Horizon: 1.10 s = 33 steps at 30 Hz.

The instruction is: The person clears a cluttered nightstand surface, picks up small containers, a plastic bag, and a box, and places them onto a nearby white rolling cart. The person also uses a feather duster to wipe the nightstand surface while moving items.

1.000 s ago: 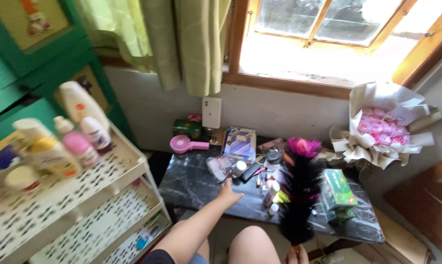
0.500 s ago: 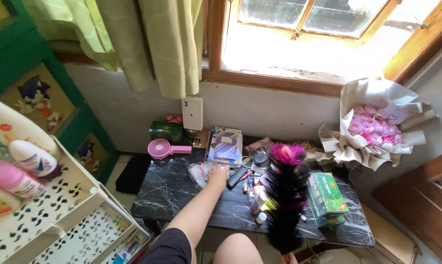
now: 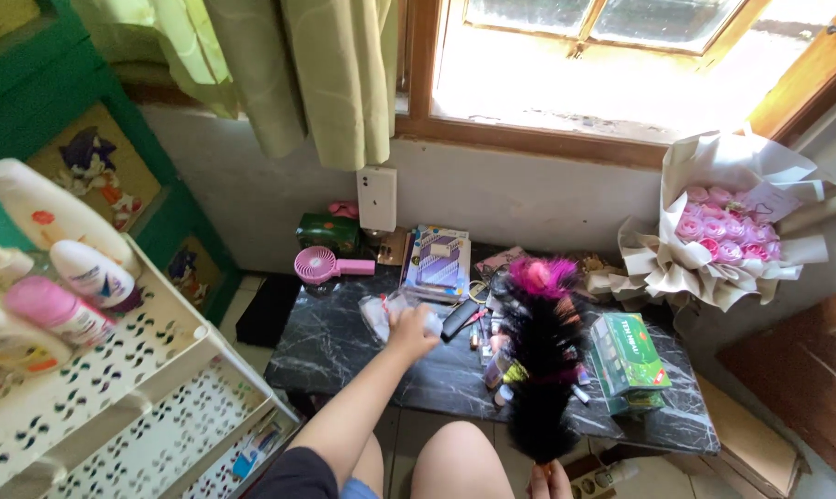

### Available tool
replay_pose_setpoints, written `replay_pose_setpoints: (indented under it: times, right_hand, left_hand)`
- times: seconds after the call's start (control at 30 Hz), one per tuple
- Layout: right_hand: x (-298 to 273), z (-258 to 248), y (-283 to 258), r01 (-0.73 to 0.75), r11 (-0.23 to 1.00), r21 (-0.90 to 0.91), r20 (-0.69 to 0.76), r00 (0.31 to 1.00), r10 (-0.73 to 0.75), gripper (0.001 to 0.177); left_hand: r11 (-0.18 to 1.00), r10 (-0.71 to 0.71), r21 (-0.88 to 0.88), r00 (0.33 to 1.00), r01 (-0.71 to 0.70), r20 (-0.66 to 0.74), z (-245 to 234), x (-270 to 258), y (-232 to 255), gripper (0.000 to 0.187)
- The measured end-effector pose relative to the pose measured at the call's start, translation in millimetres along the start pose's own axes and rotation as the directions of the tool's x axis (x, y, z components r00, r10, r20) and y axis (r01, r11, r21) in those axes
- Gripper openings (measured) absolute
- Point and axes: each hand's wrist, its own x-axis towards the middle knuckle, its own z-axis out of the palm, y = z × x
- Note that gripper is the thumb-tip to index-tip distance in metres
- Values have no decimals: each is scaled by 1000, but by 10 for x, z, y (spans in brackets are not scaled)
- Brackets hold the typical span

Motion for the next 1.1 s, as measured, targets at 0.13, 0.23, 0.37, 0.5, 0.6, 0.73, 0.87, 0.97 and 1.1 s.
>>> replay_pose_setpoints:
  times: [0.13,0.23,0.37,0.5,0.6,0.73,0.87,0.97,1.1]
  right_hand:
    - [-172,192,-633,-89,996,7,-75,993,89,51]
    - [-398,325,-1136,172,980,-97,-48,983,-177,49]
    - [-540,546,-2063,354,754,-553,386,911,-144,42]
    - [-506,589,-2100,211,714,-668,295,955,-7,46]
    - [-358,414,-1751,37,854,-520,256,960,114,47]
    - [-359,405,-1438,86,882,-463,176,984,-3,45]
    - [-286,413,-1261,26,942,-335,102,995,9,42]
    - [-234,387,-1153,-39,969,-243,73,996,59,41]
    - [-258,391,-1365,-92,985,-143,62,993,101,40]
  left_hand:
    - [982,-139,-172,924,81,-357,111,-184,-487,50]
    - [218,-471,-941,872,259,131,188,-428,-780,35]
    - [32,-443,-916,827,400,346,38,-622,-546,43]
    - [-131,-445,-925,813,356,375,-75,-770,-346,49]
    - [157,-595,-774,684,614,422,-444,-825,-196,36]
    - [897,-359,-301,931,324,-68,-34,-1035,-562,45]
    - [949,-299,-136,947,284,-115,241,-1029,-693,42]
    - [921,-379,-121,924,371,-54,310,-1038,-670,38]
    - [914,-382,140,924,380,-15,15,-1014,-366,56]
